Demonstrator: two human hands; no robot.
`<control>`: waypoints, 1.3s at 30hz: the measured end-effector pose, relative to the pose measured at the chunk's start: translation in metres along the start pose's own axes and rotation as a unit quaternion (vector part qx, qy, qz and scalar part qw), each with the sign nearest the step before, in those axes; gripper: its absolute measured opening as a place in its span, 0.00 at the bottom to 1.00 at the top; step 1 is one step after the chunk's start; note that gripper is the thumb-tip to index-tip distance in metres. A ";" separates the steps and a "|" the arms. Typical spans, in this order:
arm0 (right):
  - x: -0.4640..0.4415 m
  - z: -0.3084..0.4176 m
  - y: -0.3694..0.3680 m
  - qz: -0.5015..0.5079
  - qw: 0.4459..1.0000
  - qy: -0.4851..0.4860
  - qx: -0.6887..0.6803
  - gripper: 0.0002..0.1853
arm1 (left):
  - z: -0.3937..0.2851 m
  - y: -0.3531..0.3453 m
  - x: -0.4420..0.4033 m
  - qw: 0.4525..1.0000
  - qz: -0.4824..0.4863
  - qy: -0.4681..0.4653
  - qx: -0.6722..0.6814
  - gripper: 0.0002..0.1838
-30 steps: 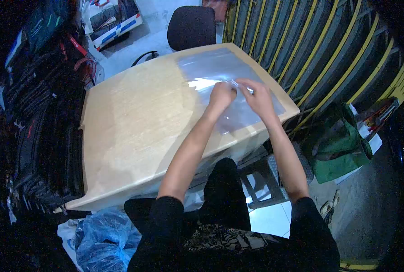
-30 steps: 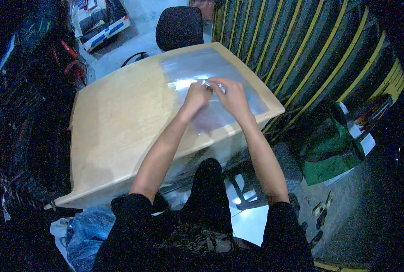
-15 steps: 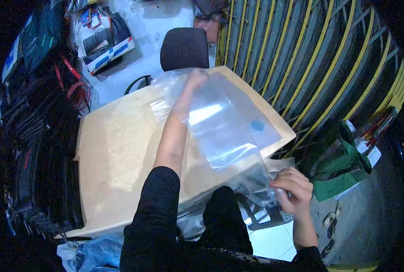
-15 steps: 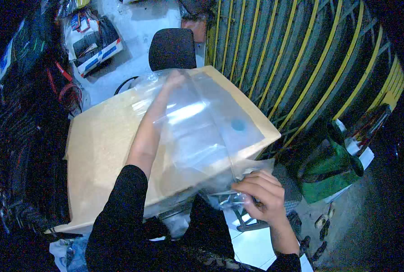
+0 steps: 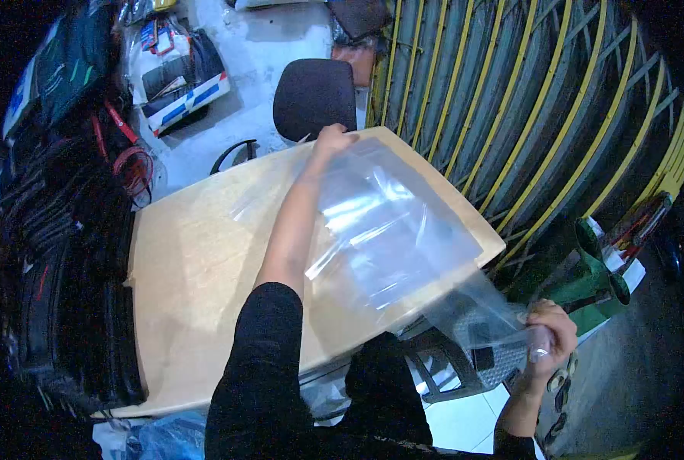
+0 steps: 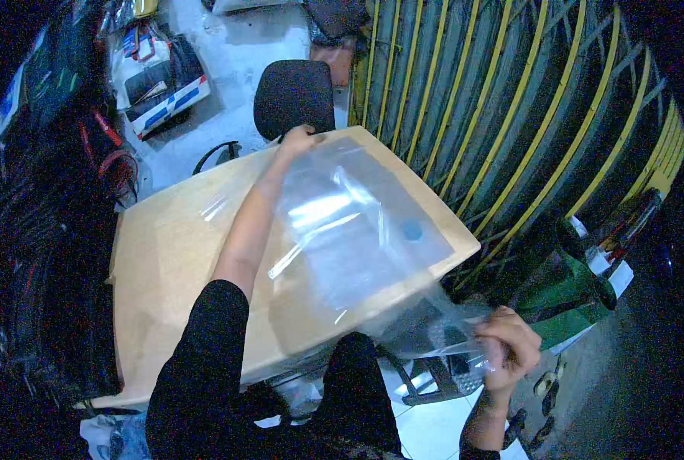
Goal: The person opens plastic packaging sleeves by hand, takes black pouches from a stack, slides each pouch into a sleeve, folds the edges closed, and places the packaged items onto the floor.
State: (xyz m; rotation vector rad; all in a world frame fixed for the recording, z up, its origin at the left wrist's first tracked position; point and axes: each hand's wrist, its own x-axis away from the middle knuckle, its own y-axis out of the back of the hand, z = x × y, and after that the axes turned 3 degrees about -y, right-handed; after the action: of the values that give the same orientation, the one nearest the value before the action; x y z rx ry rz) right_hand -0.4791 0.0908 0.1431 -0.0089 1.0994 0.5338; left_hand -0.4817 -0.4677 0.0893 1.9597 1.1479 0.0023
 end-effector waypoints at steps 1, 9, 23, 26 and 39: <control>0.005 -0.008 0.009 -0.002 0.999 -0.017 0.036 0.09 | -0.005 -0.009 -0.001 0.997 0.037 -0.015 -0.064 0.25; 0.019 -0.081 0.069 -0.331 0.905 -0.242 -0.115 0.16 | 0.021 -0.045 0.074 0.931 0.272 0.046 -0.240 0.30; -0.028 -0.099 0.129 -0.237 0.945 -0.214 -0.066 0.20 | -0.038 -0.105 0.048 0.948 0.188 -0.194 -0.169 0.33; -0.078 -0.087 0.080 -0.126 0.973 -0.188 0.050 0.13 | -0.055 -0.053 0.060 0.965 0.102 -0.226 -0.080 0.24; -0.176 0.160 -0.220 0.379 0.882 -0.078 -0.267 0.19 | -0.174 0.259 0.316 0.900 -0.135 -0.200 0.363 0.22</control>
State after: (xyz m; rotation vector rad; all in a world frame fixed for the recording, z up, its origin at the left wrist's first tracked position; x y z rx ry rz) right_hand -0.3136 -0.1304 0.3116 -0.0168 0.7366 1.5123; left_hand -0.1806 -0.1848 0.2508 2.2383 1.2220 -1.0676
